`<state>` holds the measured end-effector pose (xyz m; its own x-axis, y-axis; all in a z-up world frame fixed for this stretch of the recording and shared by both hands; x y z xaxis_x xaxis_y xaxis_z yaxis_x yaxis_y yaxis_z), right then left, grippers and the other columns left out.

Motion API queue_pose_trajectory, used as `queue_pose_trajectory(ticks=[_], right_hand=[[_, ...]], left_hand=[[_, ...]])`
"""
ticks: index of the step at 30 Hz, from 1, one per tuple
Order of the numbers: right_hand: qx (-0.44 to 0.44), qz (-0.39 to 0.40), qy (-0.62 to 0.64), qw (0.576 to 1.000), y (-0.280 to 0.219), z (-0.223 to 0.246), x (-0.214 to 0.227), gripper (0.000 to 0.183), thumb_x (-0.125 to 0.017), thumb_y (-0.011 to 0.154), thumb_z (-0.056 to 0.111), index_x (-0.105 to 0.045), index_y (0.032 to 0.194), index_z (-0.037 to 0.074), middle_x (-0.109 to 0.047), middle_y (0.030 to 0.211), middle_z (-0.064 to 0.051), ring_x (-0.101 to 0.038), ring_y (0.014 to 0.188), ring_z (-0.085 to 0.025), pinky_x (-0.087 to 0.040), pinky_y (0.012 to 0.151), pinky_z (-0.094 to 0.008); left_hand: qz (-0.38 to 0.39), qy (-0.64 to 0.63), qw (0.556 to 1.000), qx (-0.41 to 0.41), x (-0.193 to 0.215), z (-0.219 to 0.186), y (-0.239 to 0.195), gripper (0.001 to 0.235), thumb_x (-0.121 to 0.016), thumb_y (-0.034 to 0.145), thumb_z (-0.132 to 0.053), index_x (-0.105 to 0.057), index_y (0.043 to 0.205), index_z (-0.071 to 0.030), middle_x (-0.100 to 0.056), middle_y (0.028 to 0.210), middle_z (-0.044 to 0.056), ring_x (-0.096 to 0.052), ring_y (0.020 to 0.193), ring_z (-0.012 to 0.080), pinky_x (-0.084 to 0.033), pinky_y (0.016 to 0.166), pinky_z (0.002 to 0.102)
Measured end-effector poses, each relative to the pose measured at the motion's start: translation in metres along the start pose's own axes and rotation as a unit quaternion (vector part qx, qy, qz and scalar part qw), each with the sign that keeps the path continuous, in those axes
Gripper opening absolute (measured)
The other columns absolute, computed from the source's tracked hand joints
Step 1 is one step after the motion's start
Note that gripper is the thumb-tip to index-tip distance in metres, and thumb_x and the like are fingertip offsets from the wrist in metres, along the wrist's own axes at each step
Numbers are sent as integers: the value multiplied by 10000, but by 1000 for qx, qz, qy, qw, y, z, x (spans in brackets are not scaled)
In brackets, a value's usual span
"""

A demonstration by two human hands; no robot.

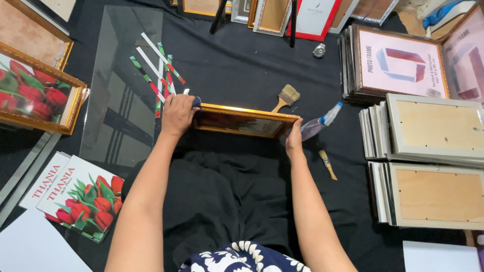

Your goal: The person wipes the surface of a gold photo frame with a dark cloth, rotating the frame to clean all sides. The person continues wiping the frame repeatedly while seated on the floor.

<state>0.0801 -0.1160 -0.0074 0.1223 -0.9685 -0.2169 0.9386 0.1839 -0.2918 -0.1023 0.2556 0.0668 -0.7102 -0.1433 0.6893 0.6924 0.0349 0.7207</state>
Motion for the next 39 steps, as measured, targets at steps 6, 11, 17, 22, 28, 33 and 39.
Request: queue_pose_trajectory(ticks=[6,11,17,22,28,33,39], right_hand=[[5,-13,9,1000,9,-15,12,802,-335,1073,676,-234,1633,110,-103,1690,-131,-66,1566,-341,-141,1258,-620],[2,-16,9,1000,3,-8,7,810,-349,1062,685,-242,1629,116,-115,1688,-128,-81,1566,-335,-137,1267,-609],[-8,-24,15,1000,7,-16,5,817,-335,1055,708,-212,1643,155,-105,1703,-85,-115,1569,-326,-130,1278,-575],[-8,-22,-4,1000,9,-16,6,824,-304,1041,747,-206,1647,199,-113,1709,-67,-149,1566,-328,-130,1275,-571],[-15,-22,19,999,-9,7,-18,759,-296,1044,701,-323,1604,189,-256,1657,-64,-264,1518,-315,-176,1278,-543],[-12,-1,-4,1000,-31,25,-24,793,-305,1035,703,-285,1616,164,-215,1679,-100,-212,1543,-354,-172,1267,-577],[-21,1,-30,999,-12,0,2,768,-273,1020,747,-330,1597,243,-207,1663,-136,-227,1520,-450,-235,1233,-620]], left_hand=[[-14,-13,1000,6,2,-79,13,455,-540,1039,-424,-596,1346,-92,-627,1244,101,-591,1257,282,-390,1173,465],[-19,-29,998,48,2,-24,-6,383,-504,1089,-380,-623,1358,-135,-647,1238,65,-602,1266,249,-400,1178,420],[-40,12,998,47,5,-49,7,417,-488,1074,-453,-630,1296,-130,-654,1208,52,-613,1239,249,-377,1198,451],[-71,-50,996,-11,-32,-169,50,303,-534,1072,-376,-656,1237,-153,-671,1134,52,-644,1162,235,-426,1171,454],[-105,-75,990,-51,-52,-289,97,221,-471,1054,-291,-635,1112,-153,-582,924,32,-632,906,222,-511,1007,407],[-31,-101,986,-130,-63,-270,92,604,-662,724,-622,-627,1144,-190,-562,909,20,-572,810,212,-502,766,339],[-18,-34,994,-98,-17,-189,68,200,-696,919,-320,-598,1047,-202,-474,829,12,-529,783,212,-464,805,334]])
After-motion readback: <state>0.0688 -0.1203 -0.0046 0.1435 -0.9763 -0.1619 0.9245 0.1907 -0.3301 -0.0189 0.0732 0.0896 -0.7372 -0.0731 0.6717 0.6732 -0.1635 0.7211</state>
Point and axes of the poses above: each hand's wrist, its own y-axis towards the middle knuckle, its own x-axis out of the back of the hand, z = x × y, the point moved 8 cm from there along y, towards the middle knuckle
